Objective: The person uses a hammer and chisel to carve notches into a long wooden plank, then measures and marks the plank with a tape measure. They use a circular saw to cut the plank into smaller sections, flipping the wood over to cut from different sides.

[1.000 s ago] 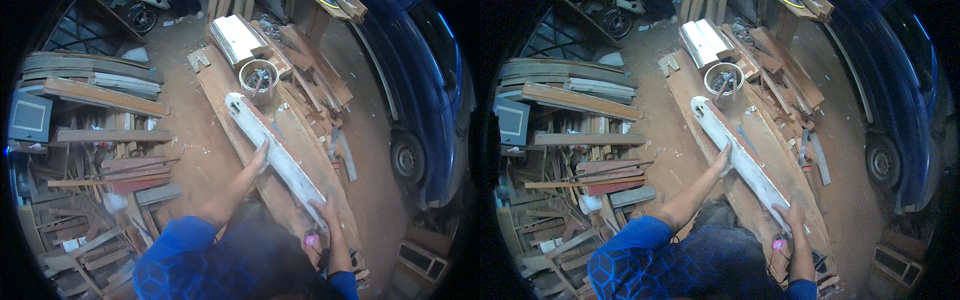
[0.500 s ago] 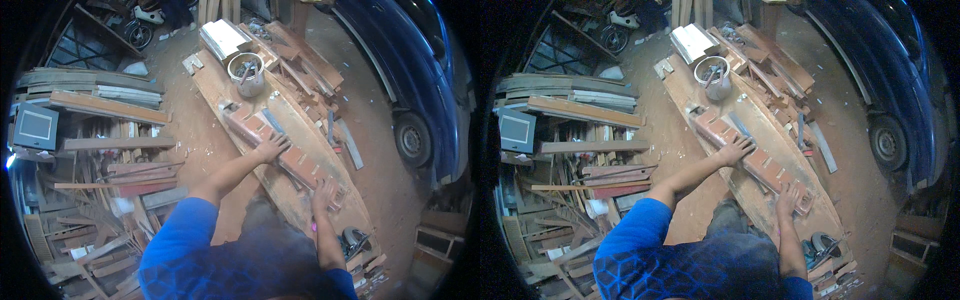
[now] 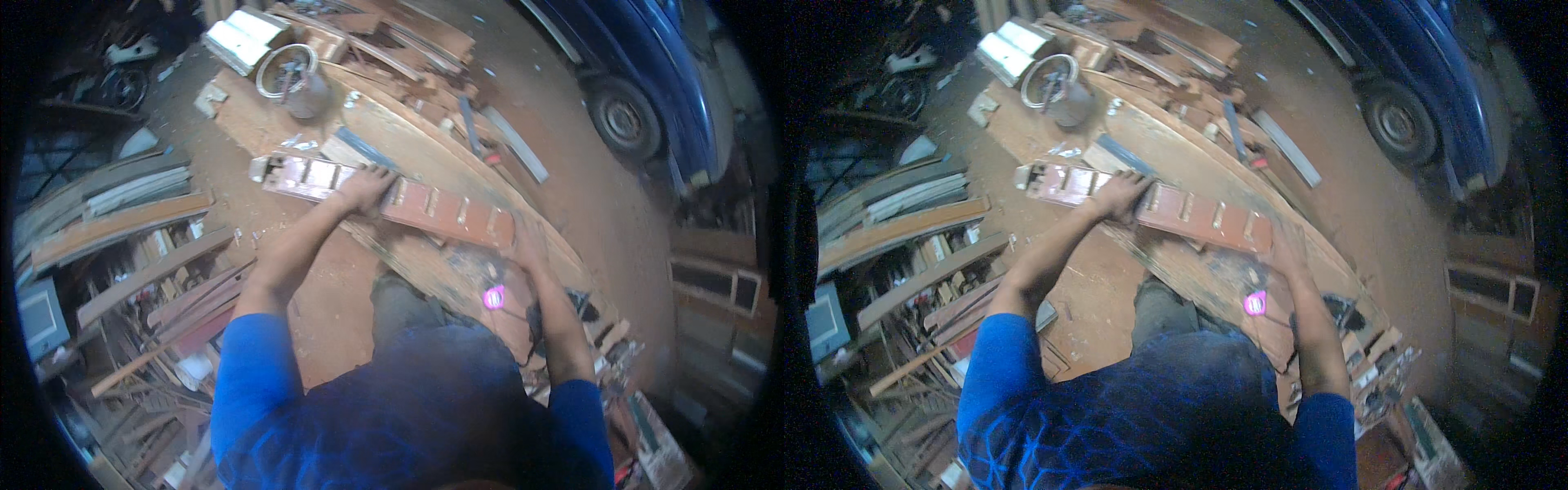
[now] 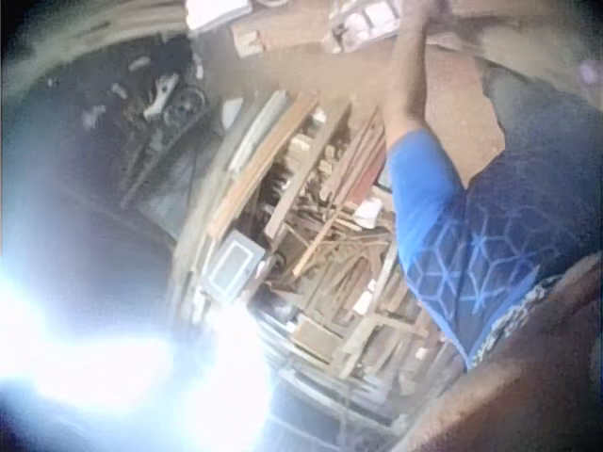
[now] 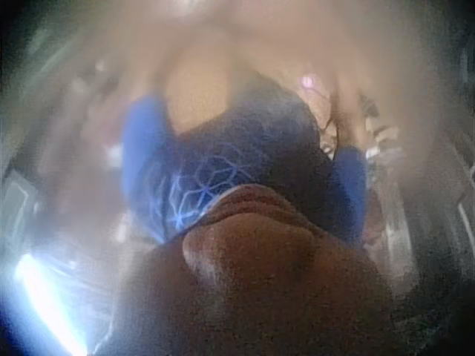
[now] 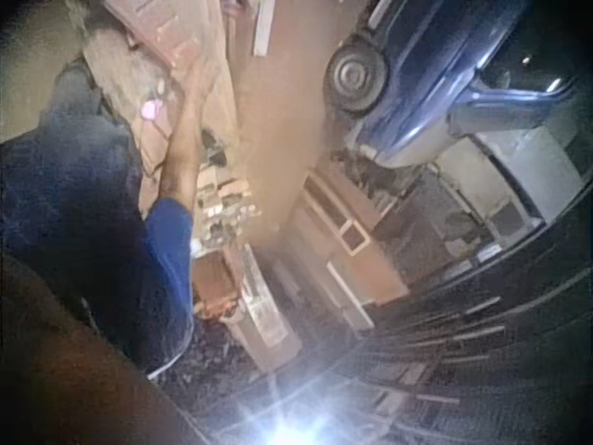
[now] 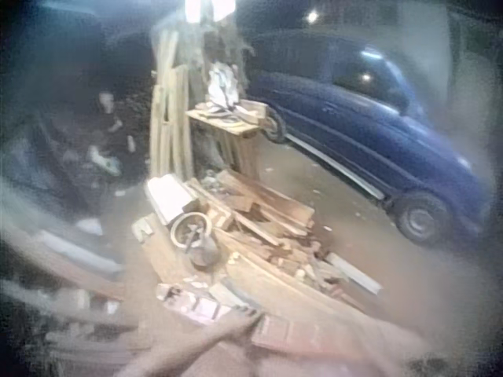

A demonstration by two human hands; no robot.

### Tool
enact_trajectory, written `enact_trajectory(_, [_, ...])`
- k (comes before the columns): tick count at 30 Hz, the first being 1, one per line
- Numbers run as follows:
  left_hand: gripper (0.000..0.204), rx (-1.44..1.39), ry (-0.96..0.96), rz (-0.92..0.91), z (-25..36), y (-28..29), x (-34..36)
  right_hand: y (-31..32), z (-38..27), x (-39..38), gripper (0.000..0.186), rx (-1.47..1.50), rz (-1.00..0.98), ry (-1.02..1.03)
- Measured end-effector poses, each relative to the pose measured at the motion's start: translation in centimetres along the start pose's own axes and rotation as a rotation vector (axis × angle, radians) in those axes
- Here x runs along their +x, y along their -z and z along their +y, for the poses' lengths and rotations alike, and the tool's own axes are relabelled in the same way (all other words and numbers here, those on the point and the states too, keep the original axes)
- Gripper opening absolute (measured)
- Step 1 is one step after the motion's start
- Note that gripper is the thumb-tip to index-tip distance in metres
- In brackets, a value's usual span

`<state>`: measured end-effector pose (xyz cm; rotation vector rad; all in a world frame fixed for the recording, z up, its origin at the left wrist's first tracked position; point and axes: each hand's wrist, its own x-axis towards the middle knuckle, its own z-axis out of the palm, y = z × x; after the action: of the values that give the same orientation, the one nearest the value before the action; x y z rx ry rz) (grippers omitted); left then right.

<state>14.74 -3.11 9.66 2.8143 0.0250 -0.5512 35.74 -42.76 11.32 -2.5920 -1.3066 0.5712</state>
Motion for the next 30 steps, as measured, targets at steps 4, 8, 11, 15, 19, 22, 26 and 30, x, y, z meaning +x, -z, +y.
enact_trajectory(4, [0.123, -0.036, 0.067, -0.040, 0.4, -0.9, 0.4, -0.8, 2.7, -0.6, 0.080, 0.131, 0.074, 0.029])
enact_trajectory(8, [0.131, -0.090, 0.128, -0.172, -1.3, -0.7, 1.4, 0.1, 2.7, 0.7, 0.079, 0.143, 0.309, -0.118])
enact_trajectory(11, [0.127, -0.095, 0.072, -0.189, -2.2, -1.1, 1.6, -2.4, 5.0, 2.7, 0.071, 0.193, 0.462, -0.438])
enact_trajectory(15, [0.095, -0.001, 0.046, -0.054, -4.8, -5.5, 3.1, -8.1, 10.4, 4.6, 0.055, 0.828, 0.223, -0.784])
enact_trajectory(19, [0.090, -0.031, 0.030, -0.059, -2.8, -3.7, 3.4, -8.2, 8.8, 3.5, 0.053, 1.131, 0.153, -0.827])
enact_trajectory(22, [0.093, -0.040, 0.033, -0.103, -2.3, -2.8, 2.7, -6.9, 6.3, 2.5, 0.055, 1.208, 0.145, -0.843])
enact_trajectory(26, [0.097, -0.114, -0.009, 0.004, -1.8, -2.1, 2.2, -8.2, 5.6, 0.5, 0.056, 1.154, 0.368, -0.789])
enact_trajectory(30, [0.086, -0.121, -0.122, -0.115, -2.3, -0.7, 2.8, -9.7, 7.2, -1.8, 0.054, 0.974, 0.458, -0.684])
